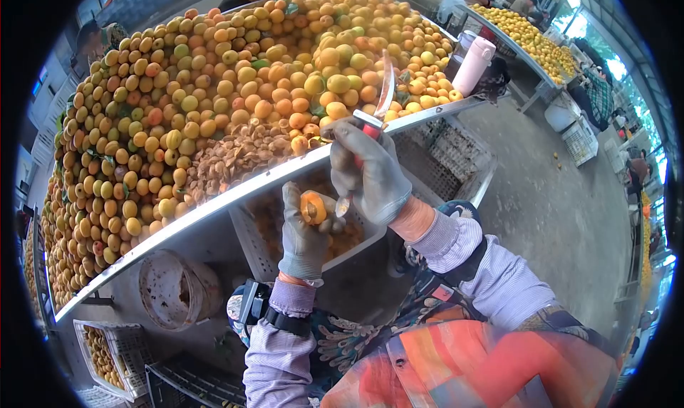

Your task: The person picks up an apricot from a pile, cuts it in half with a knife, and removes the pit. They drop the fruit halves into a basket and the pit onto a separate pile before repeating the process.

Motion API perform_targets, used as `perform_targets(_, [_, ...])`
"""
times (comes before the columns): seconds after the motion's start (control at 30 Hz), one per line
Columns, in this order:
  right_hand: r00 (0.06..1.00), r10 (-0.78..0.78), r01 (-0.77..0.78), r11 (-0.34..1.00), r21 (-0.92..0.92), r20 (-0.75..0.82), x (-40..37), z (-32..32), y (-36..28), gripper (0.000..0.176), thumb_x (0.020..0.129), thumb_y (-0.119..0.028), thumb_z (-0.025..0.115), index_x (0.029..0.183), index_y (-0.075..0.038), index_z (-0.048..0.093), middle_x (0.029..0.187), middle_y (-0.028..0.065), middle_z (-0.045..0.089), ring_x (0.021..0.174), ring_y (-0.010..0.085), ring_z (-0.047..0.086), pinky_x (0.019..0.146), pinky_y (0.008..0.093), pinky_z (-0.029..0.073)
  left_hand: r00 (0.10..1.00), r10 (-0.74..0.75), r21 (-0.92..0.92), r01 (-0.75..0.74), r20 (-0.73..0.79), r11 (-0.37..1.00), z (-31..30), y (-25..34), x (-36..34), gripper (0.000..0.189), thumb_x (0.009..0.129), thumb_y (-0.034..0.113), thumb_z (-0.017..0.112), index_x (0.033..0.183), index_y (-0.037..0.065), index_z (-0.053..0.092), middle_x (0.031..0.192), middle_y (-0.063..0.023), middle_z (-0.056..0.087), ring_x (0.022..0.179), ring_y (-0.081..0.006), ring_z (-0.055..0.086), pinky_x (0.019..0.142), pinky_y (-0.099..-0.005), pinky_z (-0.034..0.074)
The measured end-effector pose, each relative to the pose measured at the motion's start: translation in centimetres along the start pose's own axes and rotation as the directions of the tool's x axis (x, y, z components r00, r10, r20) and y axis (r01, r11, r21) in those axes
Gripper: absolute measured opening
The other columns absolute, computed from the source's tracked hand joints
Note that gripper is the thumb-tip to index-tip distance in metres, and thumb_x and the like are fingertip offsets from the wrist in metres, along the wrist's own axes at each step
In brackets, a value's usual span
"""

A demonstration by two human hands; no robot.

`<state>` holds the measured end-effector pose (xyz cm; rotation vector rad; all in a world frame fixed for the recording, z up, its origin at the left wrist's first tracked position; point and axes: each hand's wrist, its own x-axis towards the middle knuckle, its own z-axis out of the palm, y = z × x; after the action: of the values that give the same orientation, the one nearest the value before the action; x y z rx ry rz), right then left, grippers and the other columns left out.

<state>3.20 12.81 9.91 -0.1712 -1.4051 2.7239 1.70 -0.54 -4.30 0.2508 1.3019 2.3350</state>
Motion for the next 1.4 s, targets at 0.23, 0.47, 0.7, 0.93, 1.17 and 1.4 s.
perform_targets(0.23, [0.983,-0.131,0.144,0.984,-0.102,0.126,0.4,1.2,0.5,0.02,0.098,-0.022,0.048,0.101,-0.006,0.059,0.062,-0.0023,0.046,0.045,0.006,0.041,0.041,0.0215,0.034,0.943,0.317,0.465,-0.324,0.097,0.823,0.4,-0.7,-0.3,0.039,0.102,0.04,0.037,0.119,0.006,0.045,0.085,-0.0068,0.057,0.063,-0.0111,0.056,0.056,-0.0235,0.05])
perform_targets(0.47, [0.988,-0.131,0.142,0.98,-0.14,0.087,0.6,1.3,1.9,0.017,0.096,-0.019,0.051,0.097,-0.003,0.059,0.065,-0.0017,0.05,0.046,0.0057,0.044,0.041,0.0201,0.035,0.899,-0.411,-0.826,0.343,0.152,0.447,0.4,-0.8,0.7,0.055,0.093,0.061,0.042,0.092,0.009,0.058,0.069,-0.003,0.056,0.056,-0.0124,0.052,0.053,-0.0276,0.047])
perform_targets(0.7, [0.991,0.004,0.006,0.997,0.075,-0.131,1.8,0.8,3.7,0.011,0.093,-0.018,0.054,0.09,-0.009,0.059,0.063,-0.0026,0.049,0.043,0.0067,0.039,0.039,0.0231,0.031,0.98,-0.177,-0.16,0.161,-0.093,0.974,1.1,0.2,-0.2,0.054,0.093,0.06,0.044,0.089,0.007,0.055,0.068,-0.0045,0.055,0.057,-0.0159,0.055,0.052,-0.0302,0.048])
perform_targets(0.93, [0.97,0.077,-0.04,0.986,0.164,-0.23,2.6,-0.9,4.4,0.011,0.091,-0.022,0.056,0.084,-0.015,0.052,0.063,-0.0033,0.046,0.045,0.0075,0.042,0.041,0.0225,0.034,0.862,-0.463,-0.539,0.296,-0.204,0.789,2.9,1.1,-0.1,0.052,0.093,0.058,0.045,0.087,0.008,0.054,0.068,-0.0054,0.054,0.058,-0.0173,0.054,0.053,-0.0307,0.048])
perform_targets(1.17, [0.986,0.027,-0.007,0.992,0.123,-0.163,1.9,-0.8,4.4,0.011,0.093,-0.02,0.054,0.088,-0.011,0.057,0.061,-0.0033,0.046,0.041,0.0074,0.034,0.039,0.0237,0.03,0.982,-0.051,0.07,0.064,-0.183,0.995,1.2,-1.2,-0.6,0.039,0.097,0.044,0.048,0.101,0.005,0.051,0.081,-0.0057,0.058,0.076,-0.0144,0.057,0.064,-0.028,0.049])
perform_targets(1.4, [0.993,0.045,-0.043,0.999,0.018,-0.112,0.3,-1.0,3.2,0.019,0.096,-0.021,0.049,0.094,-0.004,0.058,0.062,-0.0025,0.045,0.042,0.0053,0.036,0.039,0.0216,0.031,0.947,-0.295,-0.031,0.293,-0.13,0.956,1.2,1.0,-0.9,0.068,0.086,0.007,0.064,0.137,-0.002,0.019,0.099,-0.0091,0.06,0.084,-0.0193,0.06,0.073,-0.033,0.051])
